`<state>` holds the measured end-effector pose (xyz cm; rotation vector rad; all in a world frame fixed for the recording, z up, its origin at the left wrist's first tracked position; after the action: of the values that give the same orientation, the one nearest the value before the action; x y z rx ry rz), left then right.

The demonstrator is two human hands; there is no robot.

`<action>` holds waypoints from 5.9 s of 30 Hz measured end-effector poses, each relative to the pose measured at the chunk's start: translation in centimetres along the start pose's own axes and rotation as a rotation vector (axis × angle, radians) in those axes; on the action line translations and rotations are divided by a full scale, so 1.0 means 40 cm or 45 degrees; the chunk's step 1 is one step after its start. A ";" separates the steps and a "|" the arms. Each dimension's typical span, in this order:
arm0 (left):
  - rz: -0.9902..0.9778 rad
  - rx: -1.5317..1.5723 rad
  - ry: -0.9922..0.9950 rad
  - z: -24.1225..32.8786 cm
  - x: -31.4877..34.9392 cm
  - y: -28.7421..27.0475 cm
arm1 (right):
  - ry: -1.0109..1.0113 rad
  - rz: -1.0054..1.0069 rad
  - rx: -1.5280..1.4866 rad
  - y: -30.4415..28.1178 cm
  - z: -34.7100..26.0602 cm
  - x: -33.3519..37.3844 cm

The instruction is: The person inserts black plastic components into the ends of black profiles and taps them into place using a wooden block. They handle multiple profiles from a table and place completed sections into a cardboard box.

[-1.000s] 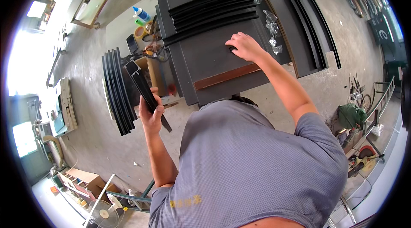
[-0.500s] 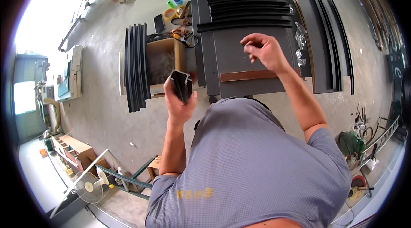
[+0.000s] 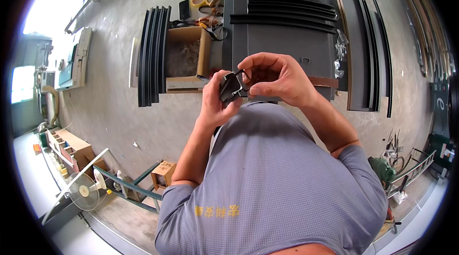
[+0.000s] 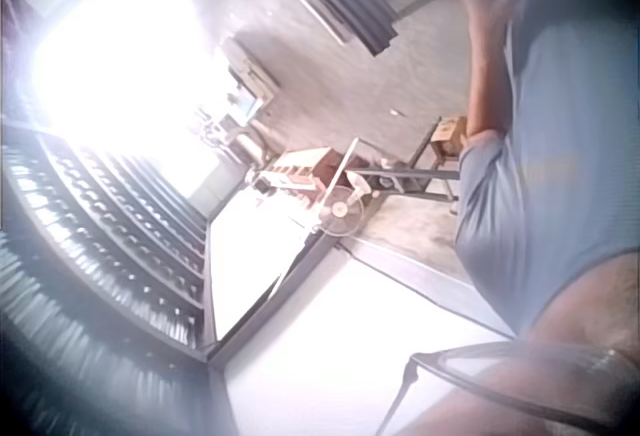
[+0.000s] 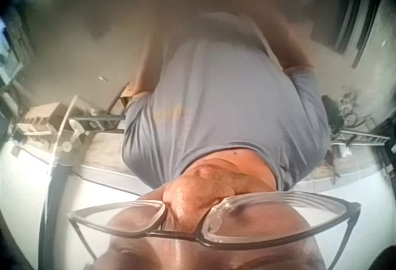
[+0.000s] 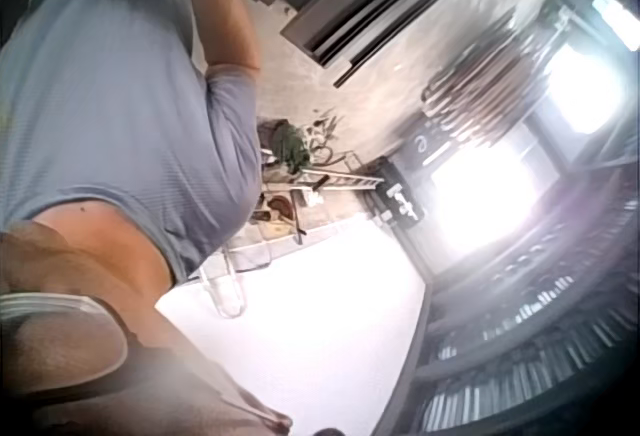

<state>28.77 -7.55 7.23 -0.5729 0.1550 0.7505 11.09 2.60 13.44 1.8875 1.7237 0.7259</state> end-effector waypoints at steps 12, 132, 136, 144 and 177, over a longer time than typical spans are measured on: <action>-0.044 0.119 -0.169 -0.052 0.017 -0.020 | -0.305 0.633 1.258 -0.426 0.070 -0.041; -0.370 -0.385 0.049 0.092 -0.071 -0.010 | -0.199 0.016 0.630 -0.036 -0.057 0.035; -0.365 -0.390 0.045 0.092 -0.070 -0.012 | -0.144 0.036 0.537 -0.034 -0.058 0.038; -0.361 -0.396 0.050 0.093 -0.071 -0.015 | -0.125 0.027 0.576 -0.028 -0.060 0.037; -0.381 -0.409 -0.025 0.107 -0.058 -0.009 | -0.194 -0.063 0.956 -0.027 -0.055 0.018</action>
<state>27.04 -6.82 11.72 -0.8723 -0.0716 0.4906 8.86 3.39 14.38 2.2655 2.1053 -0.1293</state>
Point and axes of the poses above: each hand's wrist, its own x-axis away from the middle knuckle, its own y-axis out of the palm, z = x × y, the point moved 3 cm from there along -x, towards the middle knuckle, and after that the axes turned 14 degrees about -x, right-handed, at the moved point
